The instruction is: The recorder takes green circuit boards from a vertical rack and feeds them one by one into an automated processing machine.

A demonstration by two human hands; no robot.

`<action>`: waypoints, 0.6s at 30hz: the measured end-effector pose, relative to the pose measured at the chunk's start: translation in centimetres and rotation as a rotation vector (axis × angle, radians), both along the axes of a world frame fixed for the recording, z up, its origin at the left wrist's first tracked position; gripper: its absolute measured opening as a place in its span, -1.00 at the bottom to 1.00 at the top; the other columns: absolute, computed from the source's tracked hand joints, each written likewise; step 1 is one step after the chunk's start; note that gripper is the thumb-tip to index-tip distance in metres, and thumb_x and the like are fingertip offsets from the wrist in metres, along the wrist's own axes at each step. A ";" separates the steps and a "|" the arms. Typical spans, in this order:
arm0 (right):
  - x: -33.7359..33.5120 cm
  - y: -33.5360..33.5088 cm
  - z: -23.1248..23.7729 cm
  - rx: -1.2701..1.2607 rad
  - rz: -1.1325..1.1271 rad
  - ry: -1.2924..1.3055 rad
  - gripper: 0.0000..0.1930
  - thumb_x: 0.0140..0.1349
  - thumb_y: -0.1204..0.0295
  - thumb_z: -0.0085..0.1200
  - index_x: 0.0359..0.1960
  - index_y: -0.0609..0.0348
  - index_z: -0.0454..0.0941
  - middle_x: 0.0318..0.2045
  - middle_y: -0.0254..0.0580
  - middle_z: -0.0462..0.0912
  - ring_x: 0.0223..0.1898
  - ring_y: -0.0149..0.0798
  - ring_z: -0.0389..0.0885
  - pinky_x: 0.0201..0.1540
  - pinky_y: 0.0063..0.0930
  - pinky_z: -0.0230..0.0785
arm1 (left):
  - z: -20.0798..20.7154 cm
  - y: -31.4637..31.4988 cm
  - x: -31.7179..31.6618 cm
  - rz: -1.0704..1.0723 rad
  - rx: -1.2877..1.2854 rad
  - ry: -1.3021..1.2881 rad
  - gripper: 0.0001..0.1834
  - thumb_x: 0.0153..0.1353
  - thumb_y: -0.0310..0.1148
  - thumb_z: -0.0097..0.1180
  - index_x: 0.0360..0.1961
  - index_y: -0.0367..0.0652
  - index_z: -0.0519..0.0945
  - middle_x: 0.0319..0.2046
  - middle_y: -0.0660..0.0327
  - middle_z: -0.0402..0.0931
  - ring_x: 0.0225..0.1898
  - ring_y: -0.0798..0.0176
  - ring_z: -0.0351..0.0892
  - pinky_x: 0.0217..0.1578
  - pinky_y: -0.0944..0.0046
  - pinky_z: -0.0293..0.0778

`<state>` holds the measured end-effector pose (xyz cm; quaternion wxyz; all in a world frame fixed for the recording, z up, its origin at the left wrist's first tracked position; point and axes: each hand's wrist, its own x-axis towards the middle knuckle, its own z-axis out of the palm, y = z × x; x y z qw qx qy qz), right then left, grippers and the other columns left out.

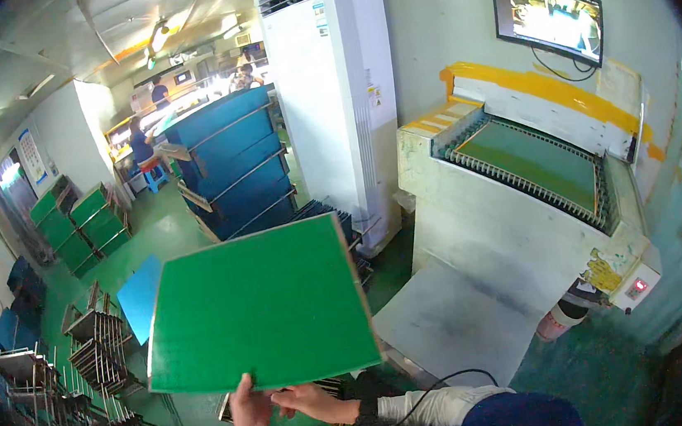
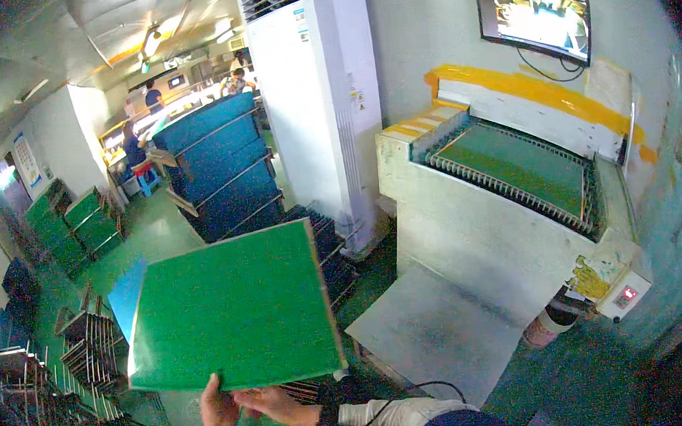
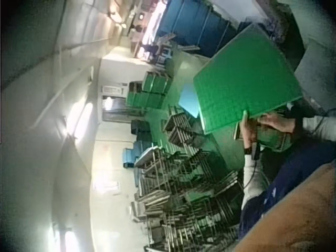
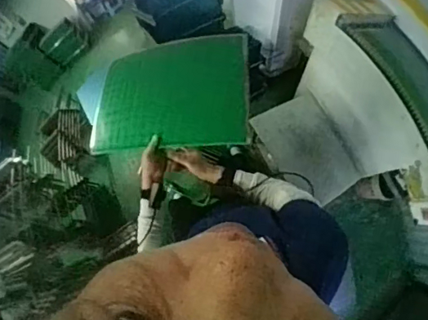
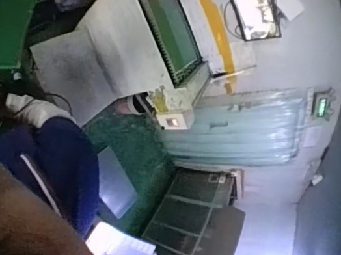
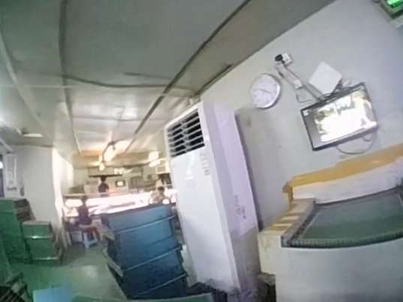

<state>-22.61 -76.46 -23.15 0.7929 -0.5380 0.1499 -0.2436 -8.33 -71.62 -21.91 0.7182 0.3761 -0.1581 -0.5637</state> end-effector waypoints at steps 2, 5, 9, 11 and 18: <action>-2.3 -0.4 0.9 0.103 -0.104 0.067 -0.66 0.20 0.19 -0.09 -0.21 0.25 0.43 -0.47 -0.26 0.50 -0.44 -0.46 0.44 -0.40 -0.56 0.31 | 2.3 -1.2 -3.1 -0.175 0.112 -0.128 -0.51 0.14 0.00 -0.14 -0.21 -0.27 0.39 -0.50 0.03 0.49 -0.68 0.09 0.42 -0.67 0.15 0.35; -5.1 -1.7 1.3 0.072 -0.325 0.118 -0.65 0.22 0.17 -0.13 -0.27 0.26 0.45 -0.51 -0.24 0.51 -0.46 -0.41 0.45 -0.38 -0.52 0.33 | 3.6 -3.5 -6.6 -0.282 0.047 -0.191 -0.60 0.19 -0.08 -0.15 -0.35 -0.29 0.39 -0.65 0.12 0.41 -0.75 0.26 0.31 -0.73 0.27 0.27; -9.6 -2.6 2.3 0.189 -0.529 -0.127 -0.70 0.22 0.26 -0.14 -0.20 0.26 0.41 -0.40 -0.23 0.54 -0.41 -0.31 0.51 -0.33 -0.47 0.36 | 6.1 -6.1 -11.3 -0.374 0.088 -0.228 -0.69 0.17 -0.16 -0.06 -0.41 -0.24 0.40 -0.64 0.15 0.41 -0.77 0.35 0.30 -0.81 0.40 0.19; -11.8 -3.2 3.1 0.165 -0.568 -0.193 -0.72 0.22 0.31 -0.17 -0.14 0.25 0.38 -0.27 -0.19 0.52 -0.34 -0.28 0.52 -0.33 -0.42 0.37 | 7.3 -6.8 -12.6 -0.494 0.066 -0.323 -0.72 0.17 -0.19 -0.05 -0.37 -0.23 0.42 -0.55 0.15 0.46 -0.62 0.26 0.46 -0.65 0.35 0.35; -19.9 -7.2 5.6 0.105 -0.882 -0.311 -0.72 0.23 0.29 -0.18 -0.24 0.27 0.41 -0.35 -0.15 0.54 -0.34 -0.28 0.50 -0.25 -0.42 0.33 | 3.7 -9.8 -14.8 -0.653 -0.278 -0.185 -0.52 0.21 -0.31 -0.13 0.11 -0.33 0.19 0.04 -0.01 0.27 0.02 0.14 0.32 -0.01 0.21 0.26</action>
